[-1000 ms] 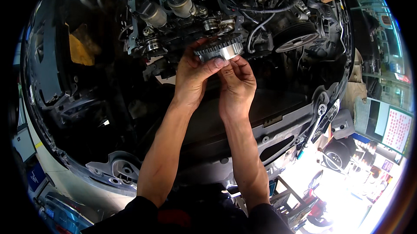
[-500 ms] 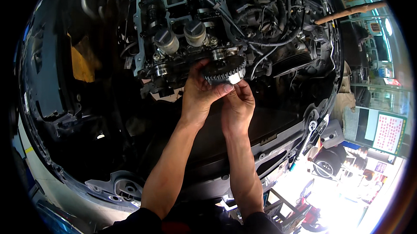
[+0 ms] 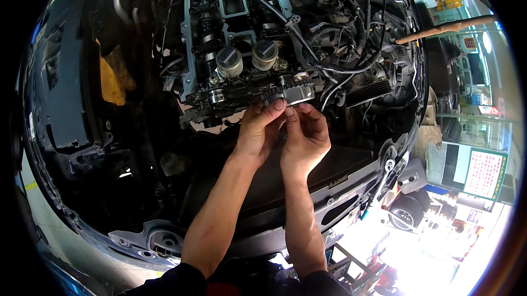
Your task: The person handles a camshaft gear, aligns it with the engine camshaft, and installs it into the engine bay. They also retrieve and prepare a second gear from a box, spray it with lubricant, and install it into the engine.
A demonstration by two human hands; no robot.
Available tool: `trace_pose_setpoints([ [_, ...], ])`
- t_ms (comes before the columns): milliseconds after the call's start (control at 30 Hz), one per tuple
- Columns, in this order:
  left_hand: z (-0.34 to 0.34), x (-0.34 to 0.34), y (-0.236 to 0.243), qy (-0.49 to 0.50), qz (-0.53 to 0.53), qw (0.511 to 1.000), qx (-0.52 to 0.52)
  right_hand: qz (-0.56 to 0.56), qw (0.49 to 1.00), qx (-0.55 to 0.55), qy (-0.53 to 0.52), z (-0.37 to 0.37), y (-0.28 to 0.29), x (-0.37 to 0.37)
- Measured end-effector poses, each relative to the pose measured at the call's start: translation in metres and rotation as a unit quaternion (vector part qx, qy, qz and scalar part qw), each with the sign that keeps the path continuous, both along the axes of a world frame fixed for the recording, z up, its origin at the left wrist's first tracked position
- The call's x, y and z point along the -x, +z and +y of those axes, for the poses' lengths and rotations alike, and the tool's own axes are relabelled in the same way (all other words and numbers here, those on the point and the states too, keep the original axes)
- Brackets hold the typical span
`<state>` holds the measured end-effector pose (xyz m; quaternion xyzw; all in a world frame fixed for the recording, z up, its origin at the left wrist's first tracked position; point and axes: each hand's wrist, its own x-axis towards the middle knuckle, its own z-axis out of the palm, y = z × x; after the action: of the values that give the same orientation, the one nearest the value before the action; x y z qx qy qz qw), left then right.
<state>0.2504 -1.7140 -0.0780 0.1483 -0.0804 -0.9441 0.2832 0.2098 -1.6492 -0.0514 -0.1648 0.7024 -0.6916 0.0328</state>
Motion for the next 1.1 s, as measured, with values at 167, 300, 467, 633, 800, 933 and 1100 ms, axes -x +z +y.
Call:
trace_pose_setpoints([
  [167, 0.001, -0.001, -0.004, -0.032, 0.006, 0.999, -0.017, 0.004, 1.000, -0.008, -0.021, -0.003, -0.002, -0.002],
  [300, -0.005, -0.005, 0.000, -0.080, -0.002, 0.997, -0.007, -0.035, 0.999, -0.006, -0.023, -0.003, 0.000, -0.001],
  [467, -0.002, -0.004, 0.006, -0.069, -0.048, 0.996, -0.012, 0.020, 0.999, -0.036, -0.031, -0.002, -0.004, 0.000],
  [633, 0.001, -0.002, 0.018, -0.037, -0.064, 0.997, -0.022, 0.027, 0.996, -0.078, -0.027, 0.000, -0.004, 0.000],
  [800, -0.001, -0.002, 0.020, -0.029, -0.090, 0.995, 0.023, 0.016, 0.999, -0.043, 0.021, 0.008, -0.001, 0.009],
  [933, -0.003, -0.004, 0.014, -0.039, -0.091, 0.995, 0.025, 0.047, 0.996, -0.076, 0.025, -0.001, 0.011, 0.002],
  [1100, 0.001, 0.002, 0.015, 0.005, -0.068, 0.997, 0.025, 0.031, 0.992, -0.102, 0.074, 0.006, 0.010, 0.013],
])
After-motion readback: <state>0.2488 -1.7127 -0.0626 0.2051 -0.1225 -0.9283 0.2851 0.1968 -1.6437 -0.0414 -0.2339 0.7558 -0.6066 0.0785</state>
